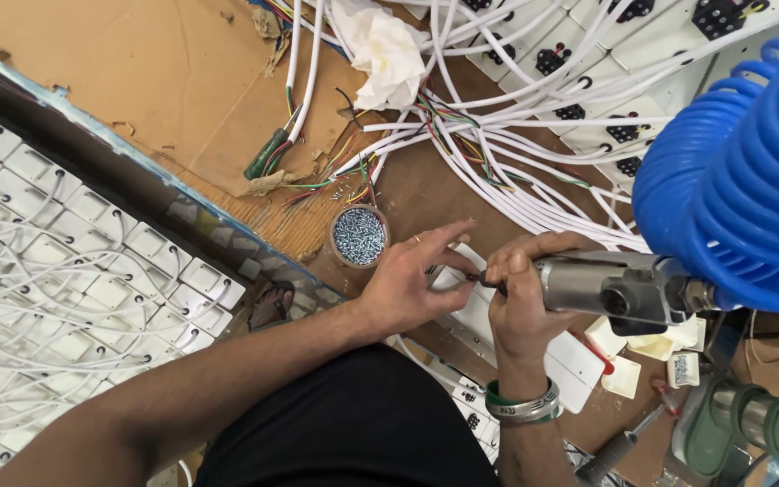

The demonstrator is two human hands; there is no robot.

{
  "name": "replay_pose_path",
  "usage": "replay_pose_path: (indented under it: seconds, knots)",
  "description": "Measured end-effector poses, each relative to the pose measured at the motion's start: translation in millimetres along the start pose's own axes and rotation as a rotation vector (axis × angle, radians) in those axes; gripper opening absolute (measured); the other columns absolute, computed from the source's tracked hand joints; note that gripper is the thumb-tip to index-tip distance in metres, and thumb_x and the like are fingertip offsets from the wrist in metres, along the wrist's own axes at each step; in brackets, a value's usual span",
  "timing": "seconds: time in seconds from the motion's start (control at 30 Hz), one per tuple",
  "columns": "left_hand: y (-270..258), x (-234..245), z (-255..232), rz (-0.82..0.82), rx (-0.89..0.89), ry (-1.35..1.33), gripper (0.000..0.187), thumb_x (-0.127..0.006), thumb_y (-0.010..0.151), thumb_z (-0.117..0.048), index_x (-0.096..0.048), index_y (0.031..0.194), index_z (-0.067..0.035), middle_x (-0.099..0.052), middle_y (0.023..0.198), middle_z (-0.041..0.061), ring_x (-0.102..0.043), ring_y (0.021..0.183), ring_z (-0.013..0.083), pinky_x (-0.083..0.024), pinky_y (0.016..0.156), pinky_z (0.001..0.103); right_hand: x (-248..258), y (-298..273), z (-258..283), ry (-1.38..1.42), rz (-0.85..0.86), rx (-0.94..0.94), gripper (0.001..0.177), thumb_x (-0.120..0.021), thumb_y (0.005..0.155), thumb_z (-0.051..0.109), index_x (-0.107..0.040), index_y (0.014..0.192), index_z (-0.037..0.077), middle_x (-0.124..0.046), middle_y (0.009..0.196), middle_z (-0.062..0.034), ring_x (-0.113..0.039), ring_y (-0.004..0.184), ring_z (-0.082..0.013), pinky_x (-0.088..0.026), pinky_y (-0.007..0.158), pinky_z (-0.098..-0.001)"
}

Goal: Assembling electronic power supply units by fitting components into white enclosures and securing them with a pneumatic screwdriver and hammer.

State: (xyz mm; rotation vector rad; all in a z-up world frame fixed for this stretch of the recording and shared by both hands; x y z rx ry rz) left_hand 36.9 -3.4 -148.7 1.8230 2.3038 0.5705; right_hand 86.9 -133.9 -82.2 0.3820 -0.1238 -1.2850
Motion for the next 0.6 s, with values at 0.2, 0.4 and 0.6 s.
replay_pose_path:
  seconds: [0.2,0.4,0.6]
  knots:
    - [0.9,2.2,-1.9,0.027,0.038,-0.039,0.078,-0.083,0.080,-0.018,-0.048,0.148,-0.008,-0.079,0.107,0.003,-0.068,0.120,0.0265,-0.055,0.103,0.038,-0.6,0.0,-2.9,-0.082,0.029,0.035,0.026,-0.057,0.099,-0.002,-0.044,0.120,0.003,-0.058,0.086,-0.0099,-0.056,0.066,-0.0155,-0.053,0.071,-0.0347]
    - [-0.2,1.5,-1.6,0.009,0.027,-0.038,0.076,-0.083,0.080,-0.018,-0.049,0.148,-0.008,-0.078,0.106,0.003,-0.068,0.120,0.0270,-0.055,0.103,0.038,-3.6,0.8,-0.9,-0.075,0.021,-0.012,0.033,-0.057,0.097,-0.003,-0.043,0.127,-0.001,-0.059,0.085,-0.0097,-0.055,0.071,-0.0160,-0.052,0.072,-0.0347]
    - [1.3,2.6,-3.2,0.036,0.059,-0.038,0.076,-0.081,0.080,-0.019,-0.049,0.148,-0.008,-0.079,0.106,0.001,-0.068,0.118,0.0258,-0.055,0.098,0.038,-0.4,1.9,-2.6,-0.013,-0.016,-0.023,0.032,-0.056,0.098,-0.003,-0.045,0.127,0.002,-0.055,0.082,-0.0074,-0.054,0.069,-0.0163,-0.052,0.071,-0.0349]
Point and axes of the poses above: each hand's wrist, its own y-axis towards the middle knuckle, its own x-axis out of the back of the hand, z = x × y, the point moved 2 cm from there along y, towards the middle knuckle
